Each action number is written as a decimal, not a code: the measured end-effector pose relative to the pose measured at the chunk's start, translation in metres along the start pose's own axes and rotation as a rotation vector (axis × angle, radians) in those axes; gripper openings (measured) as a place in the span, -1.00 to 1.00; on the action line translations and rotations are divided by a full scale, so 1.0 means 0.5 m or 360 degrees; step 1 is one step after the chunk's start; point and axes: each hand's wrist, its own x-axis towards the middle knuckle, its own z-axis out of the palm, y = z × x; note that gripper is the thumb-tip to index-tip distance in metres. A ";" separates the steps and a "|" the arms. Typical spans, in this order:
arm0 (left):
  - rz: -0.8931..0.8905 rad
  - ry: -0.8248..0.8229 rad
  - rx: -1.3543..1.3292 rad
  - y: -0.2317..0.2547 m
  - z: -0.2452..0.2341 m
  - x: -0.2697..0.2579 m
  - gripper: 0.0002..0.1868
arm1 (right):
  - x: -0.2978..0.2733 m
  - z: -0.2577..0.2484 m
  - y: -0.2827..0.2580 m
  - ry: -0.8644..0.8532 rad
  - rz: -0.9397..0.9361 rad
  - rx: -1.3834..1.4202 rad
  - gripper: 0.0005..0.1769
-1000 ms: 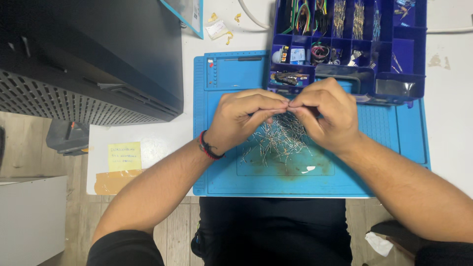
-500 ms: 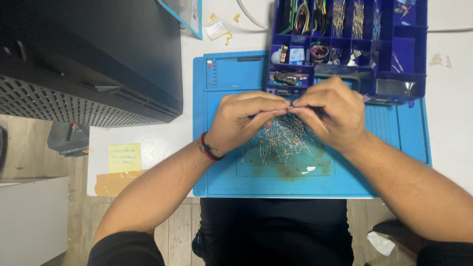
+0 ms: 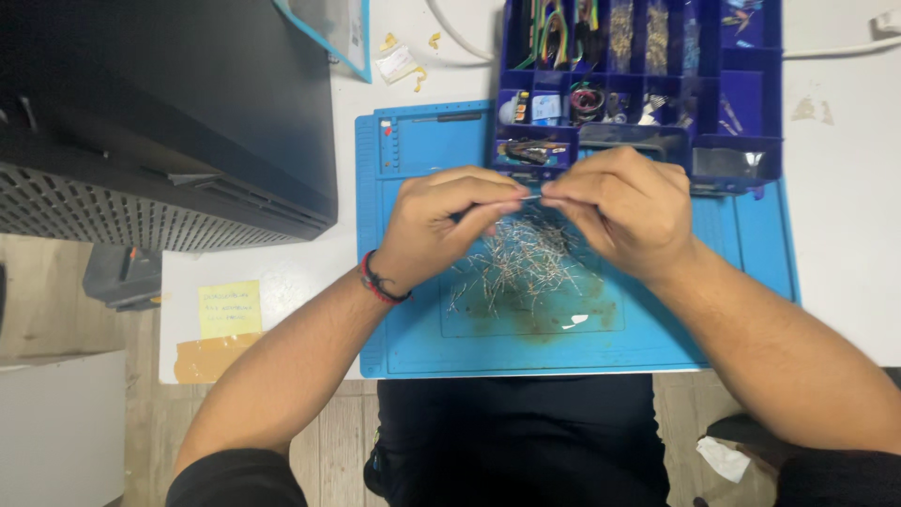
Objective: The person strips the insulation from multiple small wires by hand. They pick up individual wires from a pile on a blue mat, pull the insulation off the ends, and place the stripped wires into a compartment of a blue parts organizer.
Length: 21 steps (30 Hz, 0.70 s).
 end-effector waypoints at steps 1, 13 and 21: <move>0.0008 0.0056 0.0020 -0.002 0.000 0.004 -0.88 | 0.006 -0.007 0.000 0.0007 -0.0033 -0.0147 -0.93; -0.0313 0.0076 0.0272 0.000 -0.002 -0.005 -0.56 | -0.009 -0.162 0.141 0.0086 0.0360 -0.1238 -0.69; 0.0130 -0.0448 0.0961 -0.006 -0.018 0.000 -0.74 | -0.028 -0.162 0.191 0.0095 0.0564 -0.1413 -0.64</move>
